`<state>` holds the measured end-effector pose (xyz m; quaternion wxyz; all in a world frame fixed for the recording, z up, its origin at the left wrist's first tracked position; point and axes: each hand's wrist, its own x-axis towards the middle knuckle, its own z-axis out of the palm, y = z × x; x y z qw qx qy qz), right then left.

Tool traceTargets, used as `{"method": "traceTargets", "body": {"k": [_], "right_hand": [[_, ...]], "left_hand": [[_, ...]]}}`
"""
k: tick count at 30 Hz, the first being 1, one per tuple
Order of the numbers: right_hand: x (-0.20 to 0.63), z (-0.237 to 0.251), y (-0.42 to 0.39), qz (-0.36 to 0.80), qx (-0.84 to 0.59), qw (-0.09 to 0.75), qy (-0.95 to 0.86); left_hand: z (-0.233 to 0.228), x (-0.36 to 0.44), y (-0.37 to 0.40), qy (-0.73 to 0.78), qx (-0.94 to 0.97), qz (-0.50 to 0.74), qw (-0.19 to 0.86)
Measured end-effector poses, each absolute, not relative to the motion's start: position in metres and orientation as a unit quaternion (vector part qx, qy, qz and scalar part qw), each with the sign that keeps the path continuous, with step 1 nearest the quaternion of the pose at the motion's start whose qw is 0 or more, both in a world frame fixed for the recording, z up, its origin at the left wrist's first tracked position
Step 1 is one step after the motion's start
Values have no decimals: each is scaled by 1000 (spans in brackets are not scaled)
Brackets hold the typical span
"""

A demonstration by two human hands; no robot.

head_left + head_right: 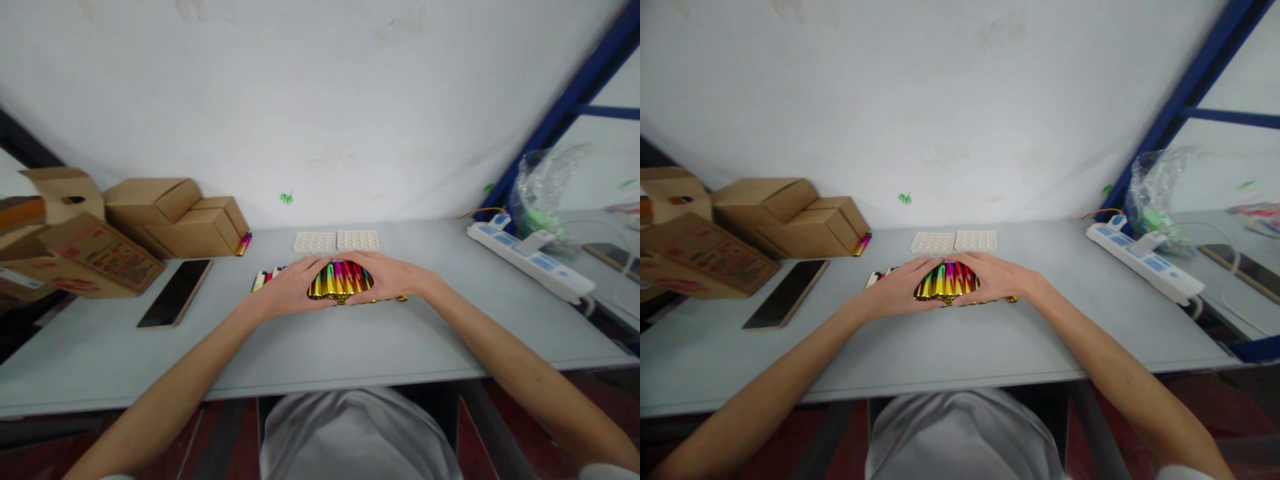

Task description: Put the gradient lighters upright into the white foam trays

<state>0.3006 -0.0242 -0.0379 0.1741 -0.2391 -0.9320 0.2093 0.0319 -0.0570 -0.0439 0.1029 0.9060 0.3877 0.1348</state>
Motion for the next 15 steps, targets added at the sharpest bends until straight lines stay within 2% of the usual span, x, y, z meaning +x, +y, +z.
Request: {"method": "traceTargets", "body": {"k": [15], "right_hand": [[313, -33, -30, 217, -224, 116, -943]], "left_hand": [[-49, 28, -54, 379, 913, 114, 99]]}}
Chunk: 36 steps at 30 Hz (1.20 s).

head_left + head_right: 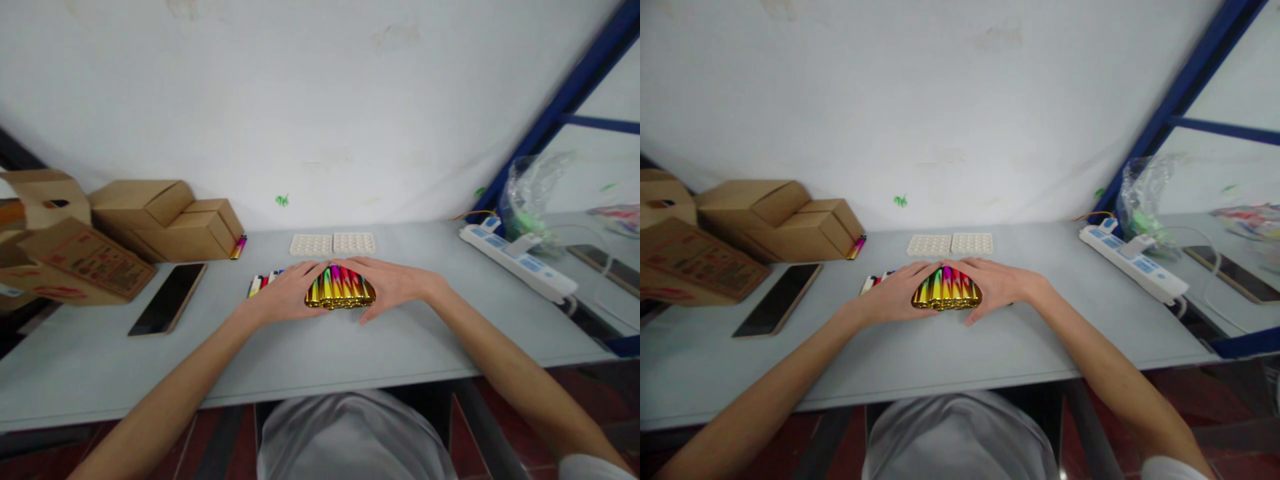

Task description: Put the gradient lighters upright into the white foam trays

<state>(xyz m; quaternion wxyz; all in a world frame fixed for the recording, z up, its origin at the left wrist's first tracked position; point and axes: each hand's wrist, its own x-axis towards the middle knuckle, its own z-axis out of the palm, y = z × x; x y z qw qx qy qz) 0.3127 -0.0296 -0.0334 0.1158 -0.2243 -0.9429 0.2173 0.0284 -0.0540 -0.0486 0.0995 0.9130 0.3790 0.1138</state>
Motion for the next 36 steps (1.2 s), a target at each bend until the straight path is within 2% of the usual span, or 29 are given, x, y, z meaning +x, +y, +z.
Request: {"method": "traceTargets", "body": {"k": [15, 29, 36], "right_hand": [[313, -33, -28, 243, -237, 128, -932], [312, -34, -28, 211, -228, 131, -942], [311, -32, -30, 192, -228, 117, -947]], "left_hand": [[-48, 30, -54, 393, 904, 113, 123], [-48, 31, -53, 379, 913, 114, 99], [-47, 30, -53, 381, 910, 113, 119]]}}
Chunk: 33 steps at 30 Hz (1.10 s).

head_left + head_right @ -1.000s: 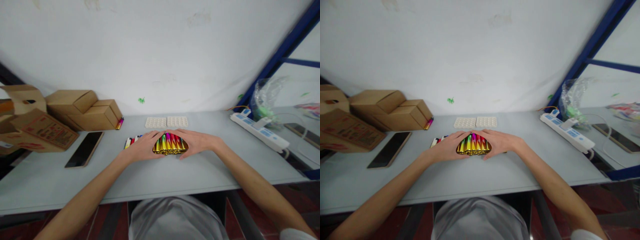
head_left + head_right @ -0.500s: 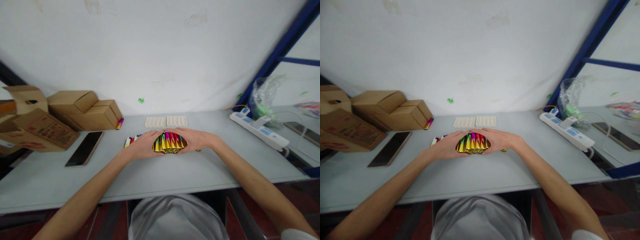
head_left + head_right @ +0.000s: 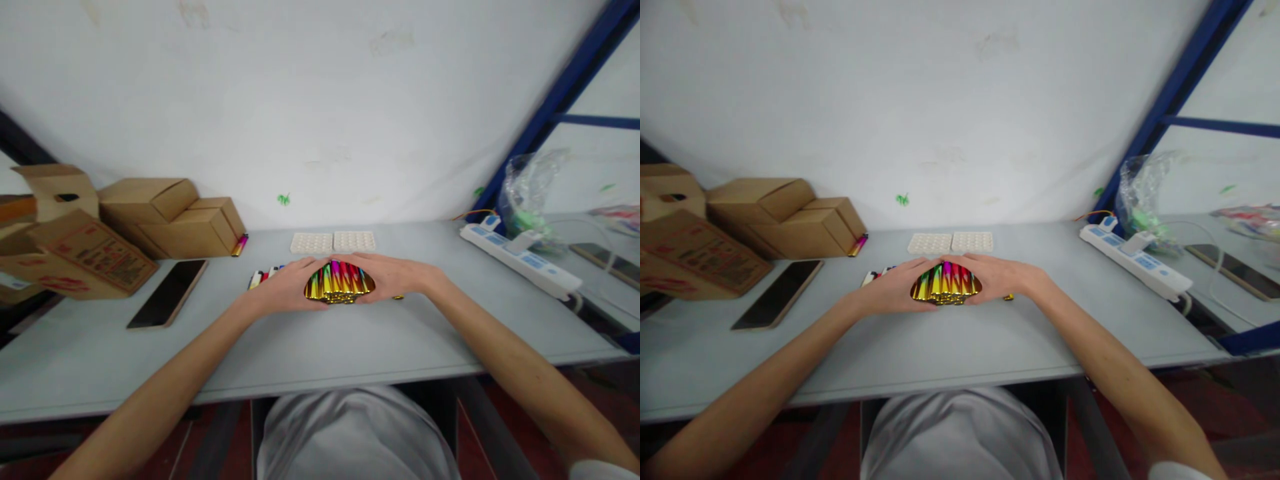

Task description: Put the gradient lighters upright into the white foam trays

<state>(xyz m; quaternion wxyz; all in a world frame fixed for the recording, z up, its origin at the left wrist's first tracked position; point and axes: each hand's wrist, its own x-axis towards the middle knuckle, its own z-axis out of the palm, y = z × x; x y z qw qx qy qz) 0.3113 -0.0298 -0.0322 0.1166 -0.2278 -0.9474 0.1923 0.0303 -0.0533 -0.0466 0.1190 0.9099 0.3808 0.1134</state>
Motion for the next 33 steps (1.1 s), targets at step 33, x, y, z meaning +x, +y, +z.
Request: {"method": "traceTargets", "body": {"k": [33], "right_hand": [[364, -51, 38, -7, -397, 310, -864]], "left_hand": [[-36, 33, -51, 344, 903, 238, 95]]}}
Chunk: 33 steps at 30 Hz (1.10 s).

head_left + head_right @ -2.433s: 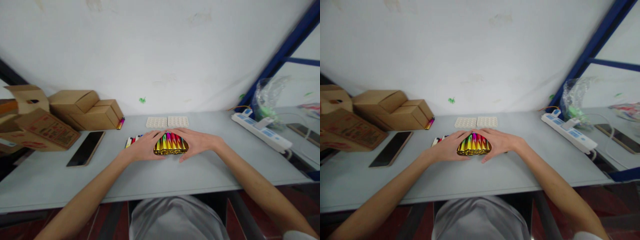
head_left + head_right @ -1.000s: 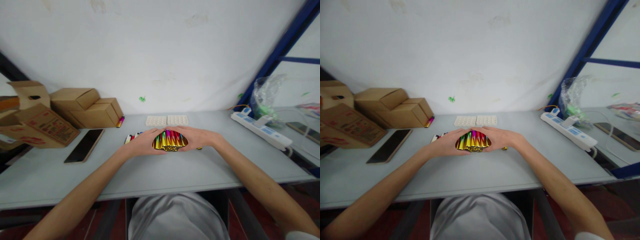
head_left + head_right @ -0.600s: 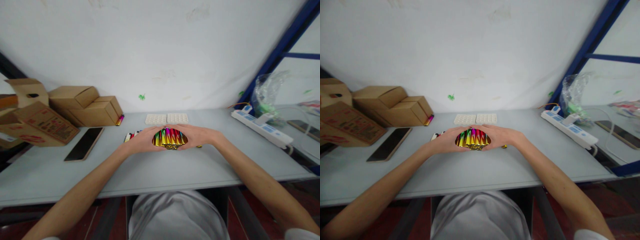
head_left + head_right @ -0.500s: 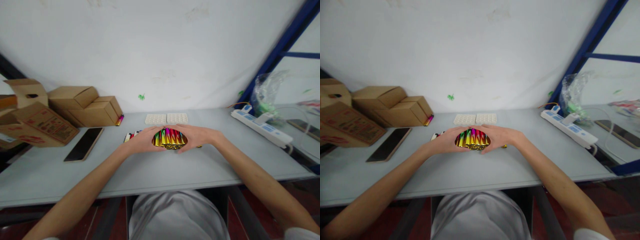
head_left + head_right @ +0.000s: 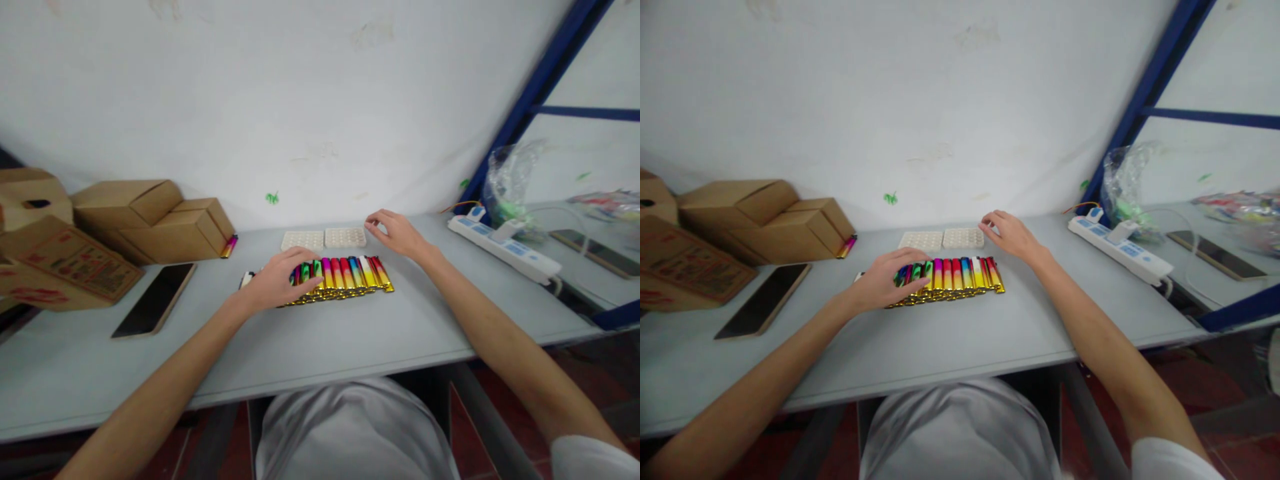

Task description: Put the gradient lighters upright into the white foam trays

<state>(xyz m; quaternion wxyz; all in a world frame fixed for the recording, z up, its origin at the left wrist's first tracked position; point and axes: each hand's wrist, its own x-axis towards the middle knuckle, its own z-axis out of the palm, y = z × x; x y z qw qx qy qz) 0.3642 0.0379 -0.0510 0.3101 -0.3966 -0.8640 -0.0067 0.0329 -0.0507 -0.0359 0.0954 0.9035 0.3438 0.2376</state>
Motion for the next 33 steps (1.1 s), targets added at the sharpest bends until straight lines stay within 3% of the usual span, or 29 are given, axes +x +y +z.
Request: {"method": "traceTargets", "body": {"k": [6, 16, 24, 28, 33], "right_hand": [[386, -83, 64, 2, -400, 317, -860], [384, -95, 72, 17, -405, 316, -858], [383, -99, 73, 9, -412, 296, -861], [381, -102, 75, 12, -414, 302, -859], [378, -106, 75, 29, -406, 300, -863]], "left_hand": [[-40, 39, -57, 341, 915, 207, 69], [-40, 37, -56, 348, 913, 192, 87], [-30, 34, -54, 336, 908, 230, 104], [-23, 33, -57, 341, 877, 322, 99], [-23, 37, -58, 351, 756, 474, 284]]}}
